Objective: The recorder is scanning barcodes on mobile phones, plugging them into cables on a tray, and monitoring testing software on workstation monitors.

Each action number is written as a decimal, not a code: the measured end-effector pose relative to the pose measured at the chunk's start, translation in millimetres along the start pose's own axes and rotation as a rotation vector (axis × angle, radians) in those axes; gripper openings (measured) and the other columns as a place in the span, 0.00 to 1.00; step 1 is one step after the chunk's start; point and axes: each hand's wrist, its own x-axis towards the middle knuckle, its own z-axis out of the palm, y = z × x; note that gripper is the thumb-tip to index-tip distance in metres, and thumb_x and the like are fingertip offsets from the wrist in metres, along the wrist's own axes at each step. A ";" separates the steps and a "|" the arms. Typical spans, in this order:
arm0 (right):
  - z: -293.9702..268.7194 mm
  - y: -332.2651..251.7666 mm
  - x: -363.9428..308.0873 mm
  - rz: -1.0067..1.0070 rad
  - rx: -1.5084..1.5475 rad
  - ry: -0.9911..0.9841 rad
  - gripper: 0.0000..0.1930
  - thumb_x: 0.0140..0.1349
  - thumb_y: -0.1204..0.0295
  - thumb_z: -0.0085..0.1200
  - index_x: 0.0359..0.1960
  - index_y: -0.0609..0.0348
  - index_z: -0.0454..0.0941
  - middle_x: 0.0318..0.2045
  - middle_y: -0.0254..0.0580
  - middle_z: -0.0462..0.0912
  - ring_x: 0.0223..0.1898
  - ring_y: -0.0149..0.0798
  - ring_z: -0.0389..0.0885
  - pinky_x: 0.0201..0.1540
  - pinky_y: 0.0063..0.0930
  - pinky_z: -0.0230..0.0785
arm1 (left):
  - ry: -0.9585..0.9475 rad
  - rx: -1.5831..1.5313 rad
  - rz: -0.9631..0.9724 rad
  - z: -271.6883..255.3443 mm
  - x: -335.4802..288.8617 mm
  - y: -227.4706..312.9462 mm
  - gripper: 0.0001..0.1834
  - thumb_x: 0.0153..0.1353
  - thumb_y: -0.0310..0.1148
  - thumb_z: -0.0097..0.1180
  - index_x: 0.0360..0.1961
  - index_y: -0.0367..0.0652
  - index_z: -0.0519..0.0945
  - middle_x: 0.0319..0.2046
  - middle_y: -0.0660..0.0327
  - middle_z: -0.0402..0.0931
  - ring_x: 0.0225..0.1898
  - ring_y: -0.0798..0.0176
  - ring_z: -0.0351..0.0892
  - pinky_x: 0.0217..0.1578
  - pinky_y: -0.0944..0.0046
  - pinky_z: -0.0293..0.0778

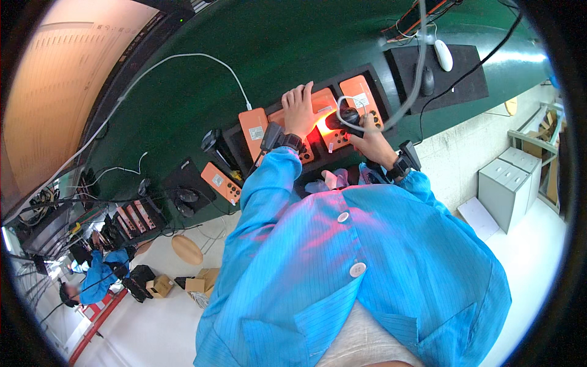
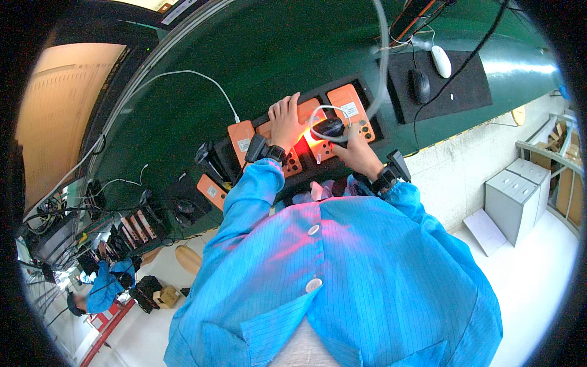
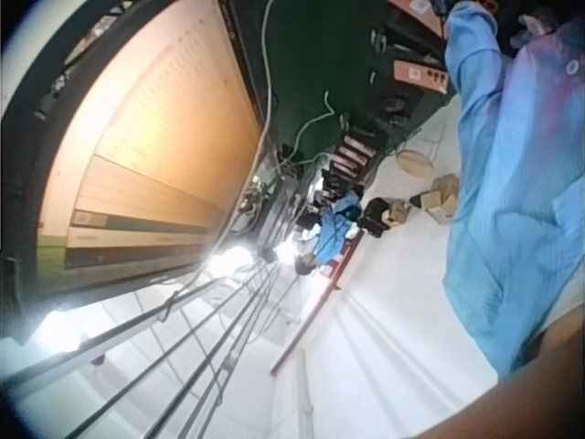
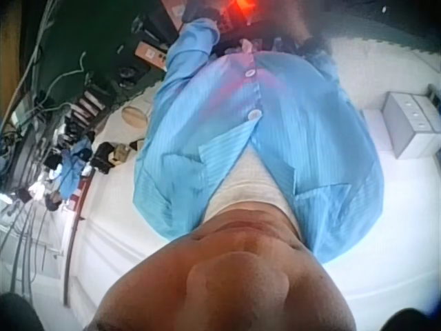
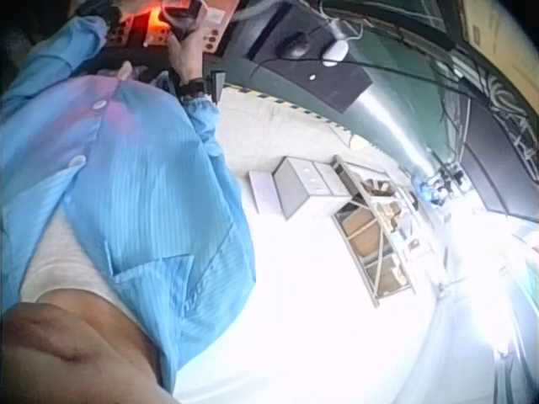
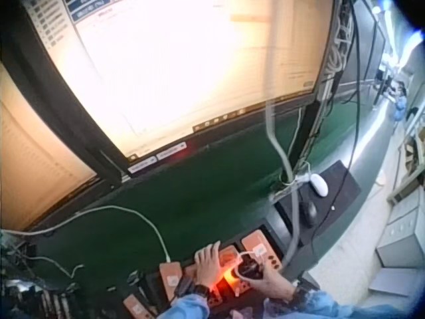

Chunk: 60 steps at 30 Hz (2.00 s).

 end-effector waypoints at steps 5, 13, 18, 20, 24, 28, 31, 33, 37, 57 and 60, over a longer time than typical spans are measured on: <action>-6.0 4.3 6.0 -0.073 0.027 0.090 0.21 0.55 0.73 0.57 0.40 0.68 0.56 0.30 0.47 0.71 0.24 0.34 0.74 0.23 0.29 0.68 | -0.026 0.034 0.020 -2.6 -1.5 -0.4 0.48 0.46 0.64 0.59 0.61 0.43 0.62 0.52 0.55 0.64 0.57 0.51 0.60 0.60 0.46 0.51; -49.5 25.5 36.3 -0.205 -0.159 0.436 0.21 0.57 0.72 0.57 0.43 0.66 0.56 0.29 0.55 0.75 0.31 0.50 0.78 0.34 0.38 0.70 | 0.159 -0.146 -0.079 -14.1 -27.4 27.5 0.40 0.53 0.43 0.63 0.61 0.35 0.58 0.57 0.43 0.57 0.60 0.38 0.55 0.60 0.43 0.55; -96.4 62.3 104.7 -0.274 -0.209 0.636 0.22 0.59 0.70 0.56 0.44 0.69 0.57 0.34 0.70 0.76 0.39 0.69 0.76 0.37 0.51 0.69 | 0.001 -0.436 -0.325 0.2 -86.3 66.9 0.39 0.51 0.36 0.61 0.57 0.24 0.57 0.52 0.36 0.61 0.57 0.36 0.59 0.59 0.45 0.57; -99.0 74.0 122.3 -0.197 -0.294 0.625 0.28 0.59 0.68 0.55 0.52 0.73 0.55 0.38 0.73 0.76 0.38 0.69 0.76 0.38 0.52 0.70 | -0.034 -0.291 -0.358 10.7 -81.7 71.4 0.44 0.49 0.40 0.60 0.61 0.23 0.55 0.54 0.34 0.61 0.58 0.36 0.59 0.59 0.42 0.55; -88.3 75.3 119.9 -0.508 -0.634 0.947 0.13 0.56 0.73 0.53 0.39 0.68 0.67 0.39 0.60 0.70 0.42 0.61 0.69 0.45 0.48 0.63 | 0.078 -0.860 -0.671 28.2 -56.6 59.9 0.25 0.44 0.40 0.66 0.39 0.30 0.77 0.37 0.41 0.79 0.43 0.43 0.79 0.44 0.52 0.74; -84.7 44.6 93.7 -0.431 -0.464 0.582 0.06 0.60 0.74 0.46 0.30 0.65 0.73 0.38 0.54 0.70 0.41 0.56 0.69 0.45 0.43 0.66 | 0.003 -0.957 -0.898 45.3 -41.9 54.1 0.16 0.46 0.33 0.63 0.34 0.33 0.79 0.32 0.51 0.81 0.36 0.52 0.82 0.38 0.58 0.76; -72.1 11.2 80.0 -0.518 -0.348 0.208 0.05 0.58 0.78 0.51 0.34 0.65 0.77 0.36 0.50 0.79 0.39 0.50 0.77 0.43 0.35 0.70 | 0.049 -1.249 -0.519 47.2 -38.9 55.9 0.19 0.51 0.28 0.59 0.46 0.37 0.74 0.37 0.58 0.78 0.40 0.62 0.78 0.44 0.61 0.73; -62.1 -11.0 75.5 -0.572 0.031 0.026 0.10 0.59 0.77 0.54 0.42 0.63 0.79 0.34 0.47 0.80 0.37 0.43 0.79 0.41 0.34 0.71 | 0.029 -1.311 -0.474 40.1 -37.3 55.4 0.19 0.53 0.26 0.56 0.49 0.38 0.73 0.41 0.59 0.78 0.43 0.62 0.77 0.46 0.61 0.73; -54.9 -46.0 73.4 -0.487 -0.089 -0.025 0.11 0.61 0.72 0.54 0.41 0.65 0.81 0.36 0.47 0.83 0.39 0.36 0.81 0.44 0.29 0.71 | -0.046 -1.357 -0.442 8.9 -45.1 55.6 0.20 0.56 0.23 0.56 0.51 0.35 0.72 0.44 0.58 0.78 0.44 0.65 0.77 0.48 0.63 0.72; -26.3 -61.5 68.9 -0.418 -0.150 -0.212 0.10 0.59 0.74 0.55 0.39 0.68 0.80 0.33 0.47 0.83 0.36 0.34 0.81 0.39 0.27 0.73 | -0.045 -1.383 -0.344 -10.6 -44.6 58.0 0.16 0.61 0.29 0.58 0.50 0.37 0.74 0.44 0.61 0.78 0.46 0.69 0.75 0.47 0.67 0.71; -17.5 -58.5 85.2 -0.503 -0.347 -0.211 0.12 0.59 0.74 0.55 0.42 0.68 0.79 0.34 0.48 0.83 0.36 0.33 0.81 0.39 0.27 0.73 | -0.068 -1.304 -0.384 -11.1 -45.8 43.6 0.20 0.59 0.30 0.60 0.51 0.37 0.72 0.45 0.59 0.76 0.46 0.66 0.75 0.47 0.66 0.71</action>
